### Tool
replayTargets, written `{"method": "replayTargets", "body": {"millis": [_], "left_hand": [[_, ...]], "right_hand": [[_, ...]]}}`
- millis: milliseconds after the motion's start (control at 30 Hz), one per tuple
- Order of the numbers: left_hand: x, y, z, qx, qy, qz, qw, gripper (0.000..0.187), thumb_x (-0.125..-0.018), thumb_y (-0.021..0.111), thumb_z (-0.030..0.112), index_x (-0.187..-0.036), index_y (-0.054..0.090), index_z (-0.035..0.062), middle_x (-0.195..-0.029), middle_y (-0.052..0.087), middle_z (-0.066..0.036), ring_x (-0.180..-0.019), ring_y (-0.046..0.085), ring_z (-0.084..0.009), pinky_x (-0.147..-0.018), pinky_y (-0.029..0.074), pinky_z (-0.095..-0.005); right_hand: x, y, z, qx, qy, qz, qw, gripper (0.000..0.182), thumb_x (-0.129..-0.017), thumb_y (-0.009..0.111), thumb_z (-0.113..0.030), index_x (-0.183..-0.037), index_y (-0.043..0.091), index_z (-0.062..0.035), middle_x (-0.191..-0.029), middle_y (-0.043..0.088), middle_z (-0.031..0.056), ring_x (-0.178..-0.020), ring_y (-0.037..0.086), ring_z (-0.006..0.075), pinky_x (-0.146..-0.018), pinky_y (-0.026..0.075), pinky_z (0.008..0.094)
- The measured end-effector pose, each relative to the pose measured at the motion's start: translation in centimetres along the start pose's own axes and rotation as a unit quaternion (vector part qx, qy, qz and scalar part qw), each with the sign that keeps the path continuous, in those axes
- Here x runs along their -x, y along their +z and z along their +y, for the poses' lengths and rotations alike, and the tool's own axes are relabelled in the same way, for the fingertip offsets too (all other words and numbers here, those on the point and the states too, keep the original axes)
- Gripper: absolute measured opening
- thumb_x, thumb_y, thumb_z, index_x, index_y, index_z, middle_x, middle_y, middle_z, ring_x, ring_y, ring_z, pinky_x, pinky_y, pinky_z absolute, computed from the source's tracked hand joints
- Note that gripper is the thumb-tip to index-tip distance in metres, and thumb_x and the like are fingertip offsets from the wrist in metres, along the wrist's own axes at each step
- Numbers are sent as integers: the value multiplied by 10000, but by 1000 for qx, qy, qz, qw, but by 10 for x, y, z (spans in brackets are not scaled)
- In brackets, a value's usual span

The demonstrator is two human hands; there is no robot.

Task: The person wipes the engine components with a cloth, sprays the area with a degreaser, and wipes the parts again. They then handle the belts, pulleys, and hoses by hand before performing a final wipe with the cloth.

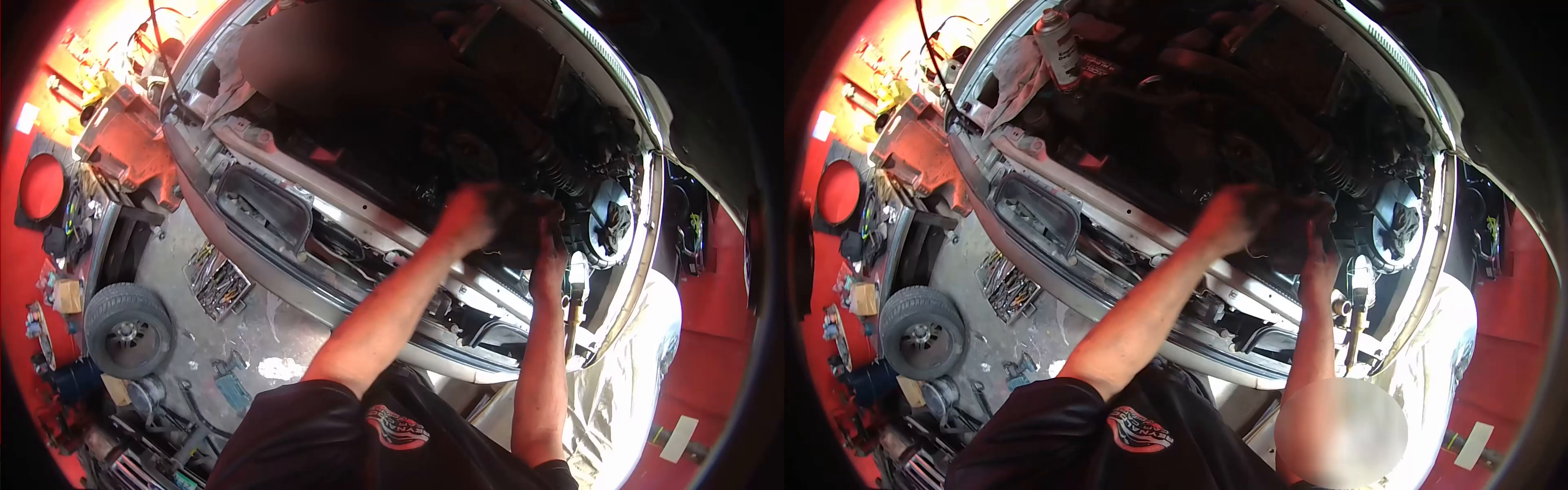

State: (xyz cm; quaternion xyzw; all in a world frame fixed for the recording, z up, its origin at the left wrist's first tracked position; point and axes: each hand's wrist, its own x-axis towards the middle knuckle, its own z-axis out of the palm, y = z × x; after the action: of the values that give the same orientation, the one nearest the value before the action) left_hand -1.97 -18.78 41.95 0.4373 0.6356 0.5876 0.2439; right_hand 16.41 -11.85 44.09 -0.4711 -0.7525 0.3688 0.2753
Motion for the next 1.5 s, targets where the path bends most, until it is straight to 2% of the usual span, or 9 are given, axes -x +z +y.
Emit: {"method": "replayTargets", "body": {"millis": [67,100,167,267,333,467,667,1133,1500], "left_hand": [[2,-59,-9,-184,-43,98,977,248,-895,638,172,-1117,743,137,-982,733,-177,-962,719,-360,-835,560,-475],[-3,-92,-6,-167,-99,77,978,295,-917,625,226,-1182,706,124,-989,732,-166,-1004,694,-373,-889,535,-497],[-12,-113,-79,-416,16,250,874,336,-937,606,271,-1229,657,112,-984,722,-159,-1019,663,-379,-911,512,-508],[-25,-133,-66,-423,-93,215,875,336,-947,599,298,-1219,631,101,-979,713,-148,-1031,636,-375,-904,496,-516],[-23,-118,-83,-453,-49,257,852,312,-943,600,285,-1191,629,99,-961,710,-145,-1012,640,-370,-883,495,-521],[-18,-112,-68,-455,-124,154,868,308,-930,602,259,-1188,618,91,-969,710,-141,-995,642,-366,-862,497,-517],[-11,-111,-83,-435,-59,217,872,420,-833,685,198,-1233,616,88,-915,705,-126,-940,647,-355,-823,508,-496],[-13,-111,-89,-436,-50,237,867,471,-785,698,208,-1236,631,87,-930,708,-107,-958,643,-327,-888,500,-468],[-11,-114,-82,-422,-44,218,879,475,-772,699,178,-1234,621,101,-930,709,-94,-927,639,-304,-828,485,-449]], "right_hand": [[-11,20,-4,-48,43,24,998,432,-1060,509,-355,-1321,633,-34,-1285,670,145,-1185,646,249,-988,488,366],[-20,28,-3,-74,64,38,995,410,-1059,511,-342,-1296,652,-39,-1254,683,137,-1162,654,242,-977,493,359],[-40,36,-2,-125,101,60,985,371,-1057,516,-317,-1246,689,-48,-1194,710,123,-1116,670,227,-953,502,344],[-99,119,91,-389,164,-32,906,338,-1045,529,-316,-1118,711,-41,-1080,738,98,-926,697,188,-810,549,333],[-132,174,139,-469,225,-75,850,331,-1038,534,-313,-1076,718,-40,-1048,746,91,-868,705,177,-765,565,332],[-162,256,145,-397,312,-84,859,317,-1027,540,-303,-1080,718,-46,-1069,737,95,-888,700,189,-777,563,341],[-185,327,146,-312,350,-90,879,298,-1010,549,-287,-1086,718,-55,-1100,724,101,-918,693,206,-794,561,354],[-198,326,145,-226,333,-123,907,265,-970,569,-252,-1099,719,-76,-1174,693,116,-989,675,246,-833,557,384],[-199,326,143,-174,324,-136,920,254,-938,584,-224,-1109,720,-92,-1232,668,128,-1045,661,278,-864,553,408]]}}
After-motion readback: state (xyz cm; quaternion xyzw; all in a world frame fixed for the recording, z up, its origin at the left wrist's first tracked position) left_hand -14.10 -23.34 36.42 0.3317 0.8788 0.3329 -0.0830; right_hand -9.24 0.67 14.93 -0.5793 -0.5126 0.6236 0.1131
